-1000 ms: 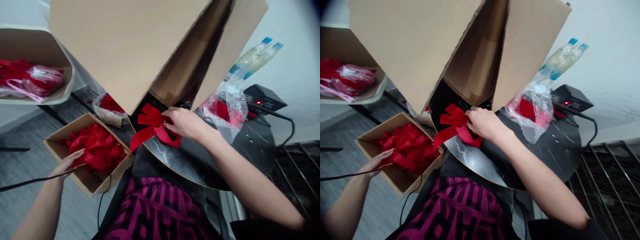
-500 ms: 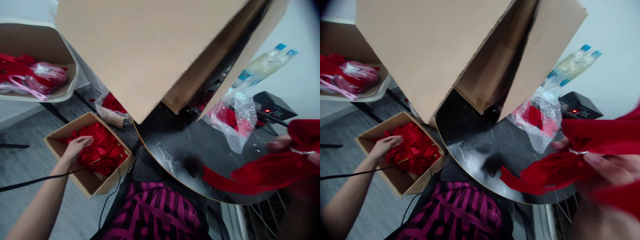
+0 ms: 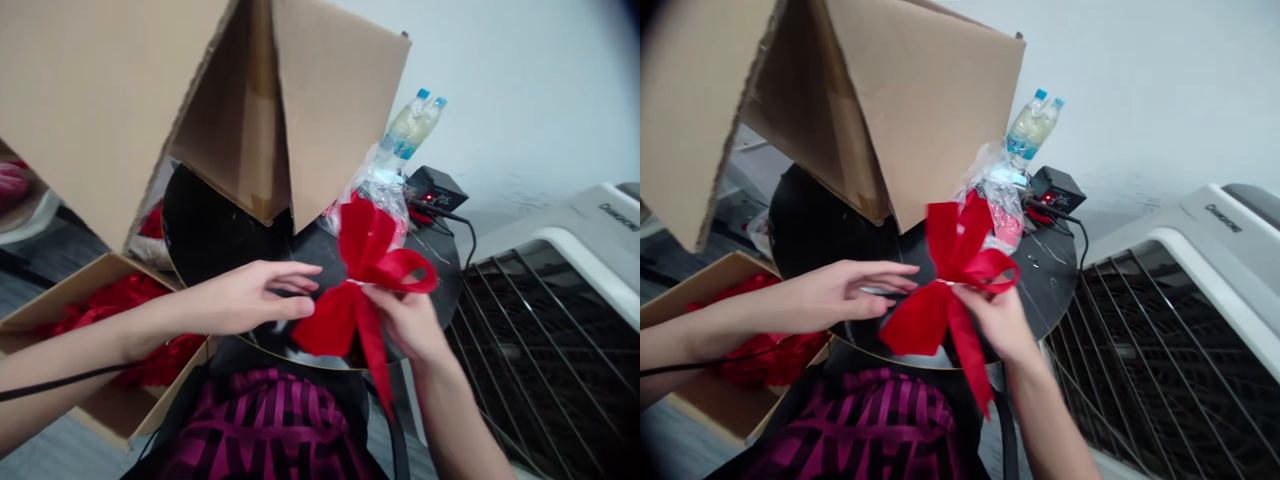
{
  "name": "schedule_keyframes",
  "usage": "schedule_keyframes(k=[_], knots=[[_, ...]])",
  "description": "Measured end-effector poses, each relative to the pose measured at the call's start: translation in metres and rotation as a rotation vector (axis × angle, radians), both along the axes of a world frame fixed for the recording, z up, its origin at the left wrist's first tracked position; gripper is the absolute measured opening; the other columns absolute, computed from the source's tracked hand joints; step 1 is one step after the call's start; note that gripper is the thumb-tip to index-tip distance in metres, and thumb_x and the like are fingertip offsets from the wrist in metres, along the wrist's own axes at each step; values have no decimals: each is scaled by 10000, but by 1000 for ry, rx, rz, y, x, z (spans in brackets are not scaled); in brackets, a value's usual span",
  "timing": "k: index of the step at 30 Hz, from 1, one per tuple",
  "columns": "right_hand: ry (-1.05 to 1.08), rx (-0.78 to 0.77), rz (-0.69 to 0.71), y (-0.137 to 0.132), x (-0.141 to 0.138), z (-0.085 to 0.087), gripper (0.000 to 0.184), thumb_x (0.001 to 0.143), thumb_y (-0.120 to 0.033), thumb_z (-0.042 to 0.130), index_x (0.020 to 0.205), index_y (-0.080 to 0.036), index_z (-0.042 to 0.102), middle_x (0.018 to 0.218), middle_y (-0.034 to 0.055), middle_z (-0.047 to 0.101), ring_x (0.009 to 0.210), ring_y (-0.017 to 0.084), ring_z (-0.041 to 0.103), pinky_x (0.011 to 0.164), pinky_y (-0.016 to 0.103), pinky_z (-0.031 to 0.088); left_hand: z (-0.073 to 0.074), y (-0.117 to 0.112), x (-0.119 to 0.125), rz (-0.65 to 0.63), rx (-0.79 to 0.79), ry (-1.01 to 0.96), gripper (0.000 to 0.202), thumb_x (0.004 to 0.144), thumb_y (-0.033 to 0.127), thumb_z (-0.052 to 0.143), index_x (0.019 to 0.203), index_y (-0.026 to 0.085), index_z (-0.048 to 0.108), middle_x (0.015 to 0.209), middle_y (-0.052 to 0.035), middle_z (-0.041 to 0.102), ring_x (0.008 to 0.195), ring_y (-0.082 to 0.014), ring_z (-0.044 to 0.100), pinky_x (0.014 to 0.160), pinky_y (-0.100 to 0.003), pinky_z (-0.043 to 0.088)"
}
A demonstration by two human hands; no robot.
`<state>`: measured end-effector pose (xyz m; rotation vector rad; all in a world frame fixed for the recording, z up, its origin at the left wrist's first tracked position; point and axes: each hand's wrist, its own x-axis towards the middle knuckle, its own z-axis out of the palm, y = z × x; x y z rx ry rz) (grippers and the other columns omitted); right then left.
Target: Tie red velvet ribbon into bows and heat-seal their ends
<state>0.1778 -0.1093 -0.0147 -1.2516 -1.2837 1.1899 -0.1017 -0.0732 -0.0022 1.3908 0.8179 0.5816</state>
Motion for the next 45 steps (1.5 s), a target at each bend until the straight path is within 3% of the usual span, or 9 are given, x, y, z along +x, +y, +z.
schedule_keyframes(k=[4,7,11,14,19,27,29,40,45], knots=[[-437,-22,354,42,20,27,244,905,-385,746,1020,-171,763,789,40,775,633,185,729,636,309,612,-8,28,32,-103,-101,16,281,799,337,868,1020,173,811,986,-53,839,946,-242,782,901,-343,601],[-826,146,10,104,43,34,253,987,-383,622,1013,-162,744,788,54,770,531,157,684,561,290,554,-7,45,36,-211,-147,134,269,847,361,823,1047,182,801,988,-53,834,919,-233,781,823,-305,590],[-966,169,-44,175,46,5,296,827,-353,833,1036,-161,745,890,98,782,804,245,739,793,391,574,2,68,54,-242,38,257,335,794,368,866,1056,178,780,880,-38,809,847,-214,761,747,-267,556],[-988,159,-43,194,43,-18,345,747,-283,887,1039,-174,740,897,71,778,857,250,718,831,400,546,5,82,71,-264,156,336,308,824,319,830,1097,184,778,905,-46,814,906,-229,767,794,-280,559],[-899,179,-50,193,53,-16,170,809,-287,821,942,-197,768,868,39,779,810,201,718,789,336,534,-1,97,80,-382,134,269,218,916,246,707,1119,186,760,997,-49,822,976,-220,772,870,-287,563],[-777,230,-141,187,69,6,173,881,-269,710,1027,-200,771,908,73,810,874,265,775,840,407,592,-7,105,83,-318,106,303,297,916,311,722,1179,188,787,1039,-58,830,1010,-235,777,880,-283,573],[-751,218,-89,187,65,6,270,882,-240,682,1141,-193,744,963,82,814,896,259,780,848,403,609,-7,105,84,-315,102,315,324,909,310,732,1199,178,788,1049,-70,831,1008,-240,776,882,-288,578],[-742,121,220,194,52,0,230,854,-56,503,972,-208,629,1019,67,795,881,219,753,803,377,608,-17,100,81,-341,187,332,352,953,353,708,1264,195,761,1076,-46,835,1008,-219,791,891,-283,596],[-624,352,152,150,52,41,133,908,-164,617,1011,-212,685,944,18,743,797,160,697,721,287,572,-7,88,77,-37,503,280,696,860,463,832,1473,199,634,1393,-104,734,1225,-265,724,1107,-386,561]])
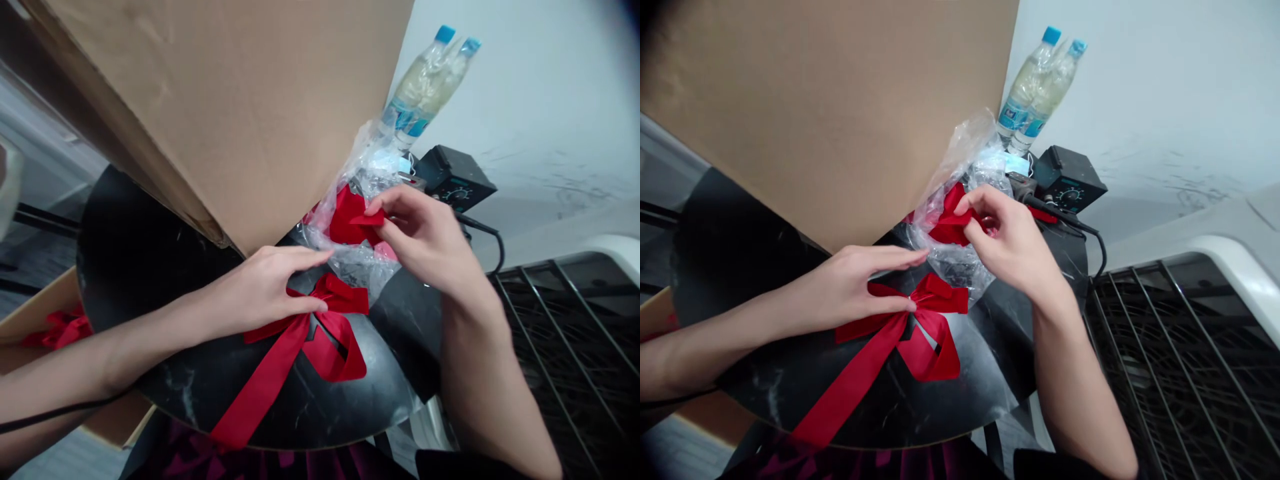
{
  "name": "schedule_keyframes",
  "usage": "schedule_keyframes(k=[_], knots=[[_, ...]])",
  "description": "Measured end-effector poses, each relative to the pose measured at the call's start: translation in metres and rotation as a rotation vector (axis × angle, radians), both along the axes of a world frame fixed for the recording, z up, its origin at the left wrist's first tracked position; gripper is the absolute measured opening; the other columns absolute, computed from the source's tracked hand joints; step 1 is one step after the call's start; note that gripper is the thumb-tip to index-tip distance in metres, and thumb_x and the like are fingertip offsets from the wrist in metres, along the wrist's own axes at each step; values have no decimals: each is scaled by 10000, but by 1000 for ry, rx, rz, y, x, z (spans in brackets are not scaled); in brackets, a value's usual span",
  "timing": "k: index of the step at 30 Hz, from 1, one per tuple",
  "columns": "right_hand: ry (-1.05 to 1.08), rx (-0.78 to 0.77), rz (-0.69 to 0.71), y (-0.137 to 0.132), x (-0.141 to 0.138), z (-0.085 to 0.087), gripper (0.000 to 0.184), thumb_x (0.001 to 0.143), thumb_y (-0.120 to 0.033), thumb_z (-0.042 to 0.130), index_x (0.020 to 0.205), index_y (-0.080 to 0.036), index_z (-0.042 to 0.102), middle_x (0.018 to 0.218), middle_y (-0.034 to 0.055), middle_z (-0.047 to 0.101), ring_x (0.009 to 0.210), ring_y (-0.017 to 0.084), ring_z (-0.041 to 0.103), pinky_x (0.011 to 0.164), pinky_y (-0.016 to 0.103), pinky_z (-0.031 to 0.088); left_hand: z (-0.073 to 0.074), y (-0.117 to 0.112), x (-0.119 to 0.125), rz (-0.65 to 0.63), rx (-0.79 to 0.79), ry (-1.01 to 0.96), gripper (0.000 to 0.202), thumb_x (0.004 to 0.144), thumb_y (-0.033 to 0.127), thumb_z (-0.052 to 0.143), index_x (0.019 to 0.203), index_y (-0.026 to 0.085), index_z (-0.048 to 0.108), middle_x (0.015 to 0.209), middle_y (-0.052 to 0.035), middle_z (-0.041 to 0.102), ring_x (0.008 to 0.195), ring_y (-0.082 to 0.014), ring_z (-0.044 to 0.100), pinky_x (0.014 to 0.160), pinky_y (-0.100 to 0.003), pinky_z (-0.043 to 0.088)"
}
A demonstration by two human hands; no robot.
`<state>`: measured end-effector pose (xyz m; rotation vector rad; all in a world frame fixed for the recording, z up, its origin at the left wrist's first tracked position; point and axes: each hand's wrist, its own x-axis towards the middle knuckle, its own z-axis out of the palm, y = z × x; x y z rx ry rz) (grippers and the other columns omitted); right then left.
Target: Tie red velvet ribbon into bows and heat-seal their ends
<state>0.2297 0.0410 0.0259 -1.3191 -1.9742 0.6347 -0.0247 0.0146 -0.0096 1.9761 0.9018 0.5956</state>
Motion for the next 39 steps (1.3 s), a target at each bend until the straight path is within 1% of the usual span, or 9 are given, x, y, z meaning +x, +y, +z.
schedule_keyframes(k=[3,7,9,11,14,20,28,33,39], knots=[[-46,21,76,-33,-9,16,215,955,-214,662,1159,-251,717,989,-1,764,795,144,713,740,268,593,5,-5,2,105,-85,-283,604,864,374,846,1407,203,646,1229,-79,777,1064,-219,781,968,-323,650],[-169,73,181,-51,-16,17,202,966,-225,701,1162,-259,741,1073,13,799,889,171,759,836,293,625,6,-4,6,232,-315,-475,649,803,236,893,1361,287,566,967,14,771,745,-197,815,632,-245,687],[-206,104,221,-50,-14,15,200,979,-264,705,1176,-265,744,1089,20,801,896,178,765,845,302,630,7,-4,6,209,-409,-481,586,828,213,869,1328,292,574,803,48,762,579,-192,784,501,-220,650],[-197,109,235,-49,-11,12,207,980,-284,714,1184,-266,740,1088,22,801,895,178,767,860,306,635,9,-5,6,133,-492,-448,311,878,227,825,1156,226,685,673,39,755,485,-182,748,435,-194,614],[-101,40,178,-52,-8,9,140,975,-266,717,1112,-258,745,1071,21,799,943,185,770,867,295,642,12,-8,7,133,-530,-504,75,886,203,819,899,171,752,687,3,798,572,-187,789,535,-195,666],[339,-83,23,-67,-15,-7,150,925,-155,741,1031,-260,735,1135,14,800,987,179,789,809,265,673,10,-11,9,191,-472,-635,146,910,172,795,1017,256,851,930,10,860,883,-186,838,794,-220,702],[227,117,32,-67,-16,-15,213,837,-134,843,977,-285,787,1160,25,778,1075,220,744,987,395,612,2,-13,10,276,-199,-580,182,744,93,906,890,193,863,1026,-29,847,887,-174,817,786,-188,680],[197,178,0,-66,-19,-16,167,859,-149,842,961,-270,789,1027,14,802,966,197,759,923,357,621,0,-17,13,304,-265,-625,366,803,133,882,1150,239,833,1023,-6,857,835,-161,832,829,-196,683],[210,181,-56,-67,-22,-18,200,878,-123,815,1001,-279,792,1003,-18,799,932,152,742,919,300,612,7,-20,16,367,-263,-594,209,804,112,876,959,251,866,921,55,860,825,-113,828,806,-90,643]])
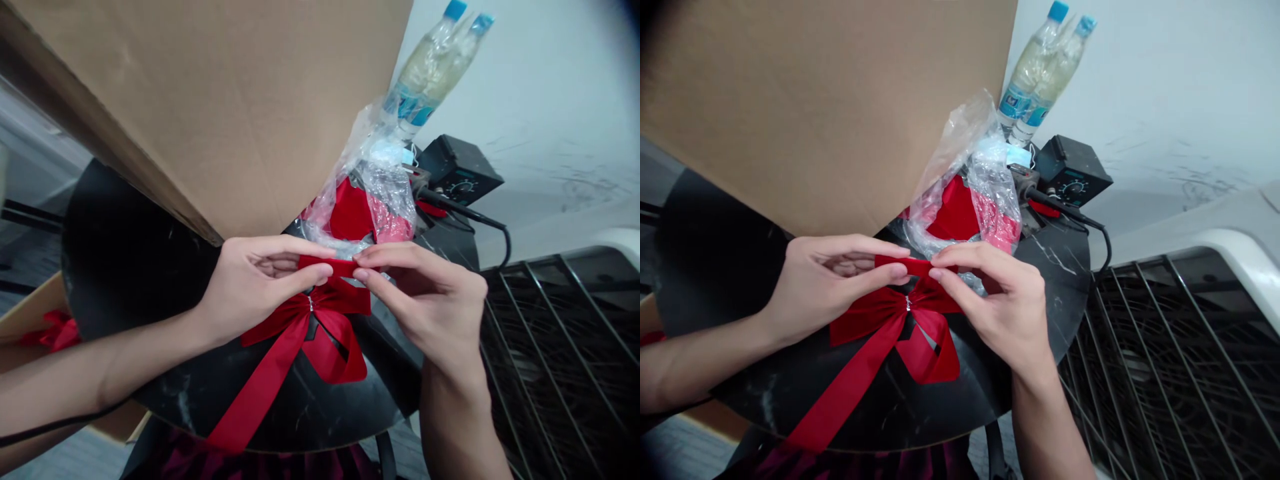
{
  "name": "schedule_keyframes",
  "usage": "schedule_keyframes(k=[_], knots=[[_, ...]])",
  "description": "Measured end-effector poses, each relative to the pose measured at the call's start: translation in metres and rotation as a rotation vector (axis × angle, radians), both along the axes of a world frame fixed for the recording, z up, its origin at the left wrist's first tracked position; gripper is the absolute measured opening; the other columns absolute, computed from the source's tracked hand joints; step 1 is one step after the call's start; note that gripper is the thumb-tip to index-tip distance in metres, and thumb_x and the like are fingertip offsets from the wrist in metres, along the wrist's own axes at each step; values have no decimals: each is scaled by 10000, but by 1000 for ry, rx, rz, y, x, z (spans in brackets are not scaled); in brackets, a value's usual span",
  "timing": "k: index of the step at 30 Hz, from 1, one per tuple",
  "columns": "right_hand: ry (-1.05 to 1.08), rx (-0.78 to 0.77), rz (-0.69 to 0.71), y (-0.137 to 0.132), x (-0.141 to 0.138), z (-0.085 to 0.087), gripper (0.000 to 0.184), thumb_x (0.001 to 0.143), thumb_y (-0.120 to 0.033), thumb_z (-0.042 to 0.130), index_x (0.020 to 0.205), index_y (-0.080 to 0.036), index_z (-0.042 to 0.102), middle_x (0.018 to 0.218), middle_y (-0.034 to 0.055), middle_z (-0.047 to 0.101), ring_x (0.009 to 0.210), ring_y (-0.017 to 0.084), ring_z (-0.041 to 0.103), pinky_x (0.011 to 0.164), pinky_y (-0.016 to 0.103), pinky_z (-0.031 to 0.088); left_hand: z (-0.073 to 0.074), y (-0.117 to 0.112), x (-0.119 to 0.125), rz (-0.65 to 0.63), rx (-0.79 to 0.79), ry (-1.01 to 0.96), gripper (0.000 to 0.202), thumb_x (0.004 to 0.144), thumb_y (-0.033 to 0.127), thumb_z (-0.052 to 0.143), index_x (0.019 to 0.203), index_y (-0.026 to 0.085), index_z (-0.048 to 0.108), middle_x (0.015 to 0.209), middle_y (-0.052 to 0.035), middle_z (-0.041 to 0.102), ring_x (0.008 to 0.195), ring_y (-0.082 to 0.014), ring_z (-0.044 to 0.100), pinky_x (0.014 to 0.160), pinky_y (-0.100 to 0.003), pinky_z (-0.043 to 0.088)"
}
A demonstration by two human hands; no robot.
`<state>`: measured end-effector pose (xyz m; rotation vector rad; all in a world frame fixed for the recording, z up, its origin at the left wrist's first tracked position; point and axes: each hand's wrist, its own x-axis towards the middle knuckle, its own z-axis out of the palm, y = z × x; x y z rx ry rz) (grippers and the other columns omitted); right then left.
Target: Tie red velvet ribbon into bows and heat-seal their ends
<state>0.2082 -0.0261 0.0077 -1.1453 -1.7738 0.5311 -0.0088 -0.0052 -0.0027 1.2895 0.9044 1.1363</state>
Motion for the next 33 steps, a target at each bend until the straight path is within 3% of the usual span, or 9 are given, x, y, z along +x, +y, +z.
schedule_keyframes(k=[5,10,14,17,19,21,25,30,33], knots=[[7,-179,71,0,-2,5,340,897,-226,826,1225,-282,758,1109,-18,791,972,121,738,873,236,605,-1,-1,-1,7,56,36,214,832,121,857,951,299,864,927,90,856,828,-91,824,824,-91,642],[-49,-187,116,3,-2,5,92,940,-240,781,1027,-234,808,970,-4,789,839,113,729,757,241,587,-4,-3,-2,7,115,140,201,854,147,843,988,295,865,922,75,857,811,-96,824,825,-112,649],[-87,-230,131,4,-1,7,51,964,-247,752,992,-218,783,947,0,775,830,123,725,757,257,574,-2,-2,-4,33,93,186,145,858,221,851,996,262,862,944,43,860,834,-124,831,838,-143,657],[-216,-157,103,3,7,14,36,977,-222,728,985,-214,762,957,1,764,855,125,713,788,264,551,1,5,-9,-148,-97,286,321,909,380,792,1193,232,814,798,13,846,632,-164,807,607,-199,666],[-258,-105,-4,1,17,22,31,969,-235,737,981,-226,764,935,0,753,804,122,697,732,265,532,1,10,-12,-363,-221,494,547,907,486,761,1375,206,716,617,26,780,433,-184,720,408,-233,575],[-248,-65,-153,-3,29,31,32,949,-271,763,953,-240,768,864,-6,734,708,116,666,633,264,496,-2,12,-13,-510,-205,765,656,884,517,760,1427,160,665,499,41,701,349,-192,650,358,-250,496],[-233,-42,-309,-14,49,44,46,933,-304,769,914,-263,763,793,4,702,642,132,617,569,292,446,-8,9,-11,-563,10,1040,322,924,342,694,1175,149,754,485,37,664,378,-162,628,428,-242,442],[-109,-4,-365,-27,61,43,35,887,-264,803,884,-261,768,751,14,678,618,158,609,564,326,443,5,8,-17,-642,196,750,156,1001,207,587,1100,202,706,765,29,762,638,-105,695,614,-199,485],[129,-54,-270,-39,63,36,48,882,-240,807,908,-266,776,814,17,693,597,151,613,533,313,461,16,12,-21,-640,180,497,216,1043,170,526,1037,216,738,957,20,780,835,-77,715,753,-154,509]])
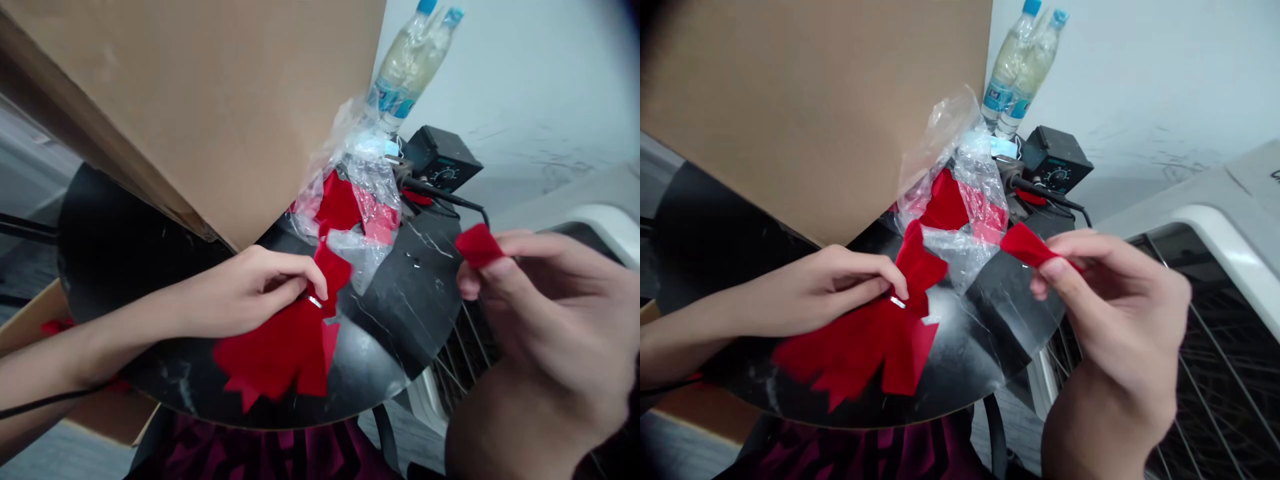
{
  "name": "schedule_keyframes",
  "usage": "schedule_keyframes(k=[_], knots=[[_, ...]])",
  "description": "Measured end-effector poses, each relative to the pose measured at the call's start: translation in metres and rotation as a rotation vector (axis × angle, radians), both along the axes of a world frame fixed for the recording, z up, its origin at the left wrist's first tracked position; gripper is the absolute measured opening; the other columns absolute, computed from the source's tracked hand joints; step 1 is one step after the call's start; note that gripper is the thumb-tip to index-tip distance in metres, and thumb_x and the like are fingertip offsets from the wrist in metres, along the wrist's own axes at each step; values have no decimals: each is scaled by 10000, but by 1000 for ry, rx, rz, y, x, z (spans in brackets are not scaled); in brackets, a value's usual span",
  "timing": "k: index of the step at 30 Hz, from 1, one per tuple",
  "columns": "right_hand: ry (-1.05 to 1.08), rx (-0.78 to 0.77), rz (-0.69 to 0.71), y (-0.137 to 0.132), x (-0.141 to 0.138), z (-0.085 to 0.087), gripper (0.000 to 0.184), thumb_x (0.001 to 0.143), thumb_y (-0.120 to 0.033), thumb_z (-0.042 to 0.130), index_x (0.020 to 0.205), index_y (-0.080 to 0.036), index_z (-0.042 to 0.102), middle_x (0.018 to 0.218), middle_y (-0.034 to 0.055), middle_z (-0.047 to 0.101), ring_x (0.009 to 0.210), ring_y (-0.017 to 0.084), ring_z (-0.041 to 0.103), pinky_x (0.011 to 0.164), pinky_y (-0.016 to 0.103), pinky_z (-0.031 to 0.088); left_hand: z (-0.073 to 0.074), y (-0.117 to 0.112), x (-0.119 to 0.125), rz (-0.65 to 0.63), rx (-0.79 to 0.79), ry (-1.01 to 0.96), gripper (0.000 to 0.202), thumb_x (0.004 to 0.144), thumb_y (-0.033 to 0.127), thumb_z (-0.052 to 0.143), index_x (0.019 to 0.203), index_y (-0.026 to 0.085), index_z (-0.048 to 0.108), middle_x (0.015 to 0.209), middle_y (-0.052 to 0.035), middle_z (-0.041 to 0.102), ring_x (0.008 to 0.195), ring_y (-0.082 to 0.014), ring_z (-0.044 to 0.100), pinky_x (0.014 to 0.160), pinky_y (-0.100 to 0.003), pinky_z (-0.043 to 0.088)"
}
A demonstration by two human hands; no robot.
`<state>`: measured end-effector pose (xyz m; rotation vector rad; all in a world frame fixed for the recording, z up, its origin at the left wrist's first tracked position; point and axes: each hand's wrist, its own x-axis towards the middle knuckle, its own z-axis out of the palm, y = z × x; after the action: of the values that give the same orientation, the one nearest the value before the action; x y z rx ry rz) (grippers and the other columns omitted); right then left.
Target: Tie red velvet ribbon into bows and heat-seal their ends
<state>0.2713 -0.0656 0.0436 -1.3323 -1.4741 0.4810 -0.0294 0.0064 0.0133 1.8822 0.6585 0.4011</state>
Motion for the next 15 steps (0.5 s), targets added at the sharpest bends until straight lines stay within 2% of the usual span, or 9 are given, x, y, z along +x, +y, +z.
schedule_keyframes(k=[3,5,7,9,10,11,13,15], knots=[[66,-189,141,-15,-6,-10,28,909,-270,788,925,-281,767,905,8,726,630,136,657,555,267,526,1,2,2,94,-253,-197,31,975,192,690,971,215,671,942,30,758,891,-85,736,771,-139,543],[-20,-289,158,-22,-14,-16,22,926,-294,775,932,-278,761,962,18,758,745,152,714,640,246,570,-3,2,5,146,-429,-335,299,875,129,797,992,247,548,887,54,760,856,-111,769,758,-177,585],[-86,-312,185,-24,-22,-23,35,948,-308,751,953,-274,755,1115,50,770,1006,205,744,834,287,598,-8,0,8,210,-565,-425,455,830,66,811,1040,283,470,849,60,789,824,-154,804,758,-245,628],[-95,-300,275,-21,-28,-30,45,962,-308,732,955,-265,740,1219,68,748,1263,257,669,1036,360,544,-10,-2,11,273,-655,-417,474,800,73,834,1088,279,518,834,29,815,800,-190,821,746,-273,647],[-85,-305,331,-18,-31,-33,57,970,-313,721,953,-259,729,1198,69,746,1279,261,655,1056,370,527,-10,-3,12,296,-686,-391,449,774,95,861,1082,254,577,838,5,823,797,-199,824,742,-268,648],[-66,-321,384,-14,-33,-36,74,980,-323,707,956,-253,714,1127,63,749,1212,249,679,1013,355,538,-10,-4,12,309,-712,-369,408,749,121,889,1050,223,634,853,-19,830,802,-204,824,748,-261,648],[-14,-368,464,-6,-35,-40,126,1001,-354,678,949,-239,678,946,30,722,943,196,703,836,297,554,-10,-5,13,323,-751,-356,336,722,171,923,970,179,697,892,-52,839,817,-199,821,769,-240,640],[0,-407,501,2,-37,-39,165,1010,-373,666,932,-227,649,859,1,682,769,153,641,722,266,523,-10,-6,14,350,-791,-388,316,758,226,914,982,184,695,895,-52,839,789,-193,815,758,-253,643]])
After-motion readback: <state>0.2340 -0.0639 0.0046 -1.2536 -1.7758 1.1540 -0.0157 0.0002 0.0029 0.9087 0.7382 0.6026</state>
